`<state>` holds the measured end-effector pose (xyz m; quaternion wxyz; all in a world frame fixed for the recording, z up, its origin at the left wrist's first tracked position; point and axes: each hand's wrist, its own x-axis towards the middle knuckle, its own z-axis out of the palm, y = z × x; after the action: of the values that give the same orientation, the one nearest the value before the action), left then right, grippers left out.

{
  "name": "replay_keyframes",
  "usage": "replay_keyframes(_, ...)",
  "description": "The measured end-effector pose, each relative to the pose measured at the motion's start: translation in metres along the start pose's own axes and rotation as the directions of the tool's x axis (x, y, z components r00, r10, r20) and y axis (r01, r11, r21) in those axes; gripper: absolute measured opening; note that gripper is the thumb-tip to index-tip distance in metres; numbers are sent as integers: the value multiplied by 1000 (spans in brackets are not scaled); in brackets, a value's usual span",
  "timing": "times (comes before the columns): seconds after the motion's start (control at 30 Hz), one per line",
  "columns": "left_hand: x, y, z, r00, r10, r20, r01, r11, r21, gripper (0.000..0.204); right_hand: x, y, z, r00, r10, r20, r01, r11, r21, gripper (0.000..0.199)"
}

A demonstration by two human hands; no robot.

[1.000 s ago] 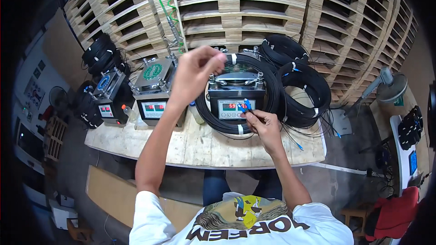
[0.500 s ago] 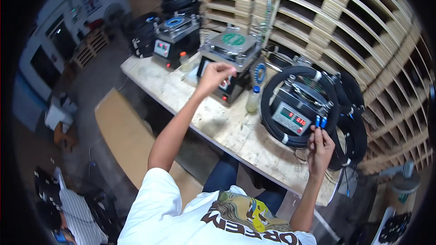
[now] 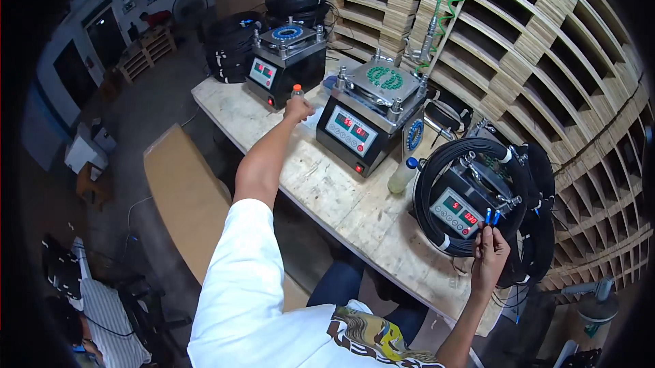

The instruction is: Terminating and polishing the ends of fiber optic cables using specialized factory machinery and clamping fixtures.

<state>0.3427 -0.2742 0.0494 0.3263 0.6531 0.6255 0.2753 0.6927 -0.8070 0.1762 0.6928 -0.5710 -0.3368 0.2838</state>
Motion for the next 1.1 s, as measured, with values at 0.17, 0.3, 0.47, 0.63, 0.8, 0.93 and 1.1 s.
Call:
replay_keyframes(0.17, 13, -13, 29, 1000, 7, 12, -6, 1000, -25, 30, 9, 0, -1, 999, 2, -33, -4, 999, -46, 25)
replay_keyframes(0.3, 27, -68, -2, 975, 157, -156, -155, 988, 24, 22, 13, -8, 7, 999, 39, 20, -37, 995, -91, 25)
replay_keyframes(0.47, 10, -47, 33, 973, 121, -195, -147, 981, -125, 19, 13, -9, -5, 999, 43, 31, -40, 995, -95, 28)
replay_keyframes(0.63, 2, -19, 40, 980, -135, -149, 77, 935, -345, 47, 4, -15, -14, 1000, 17, 18, -17, 1000, 3, 27)
replay_keyframes(0.8, -44, 38, 51, 654, 355, -667, -561, 820, -113, 29, -1, -23, -15, 999, -9, 34, 6, 996, 93, 25)
replay_keyframes(0.93, -236, 189, 84, 800, 554, -230, -578, 612, -539, 19, 2, -17, -21, 997, -79, 27, 77, 996, 53, 26)
replay_keyframes(1.1, -385, 272, 127, 623, 715, 318, -266, 575, -774, 26, -1, -26, -13, 995, -98, 23, 97, 993, 61, 29)
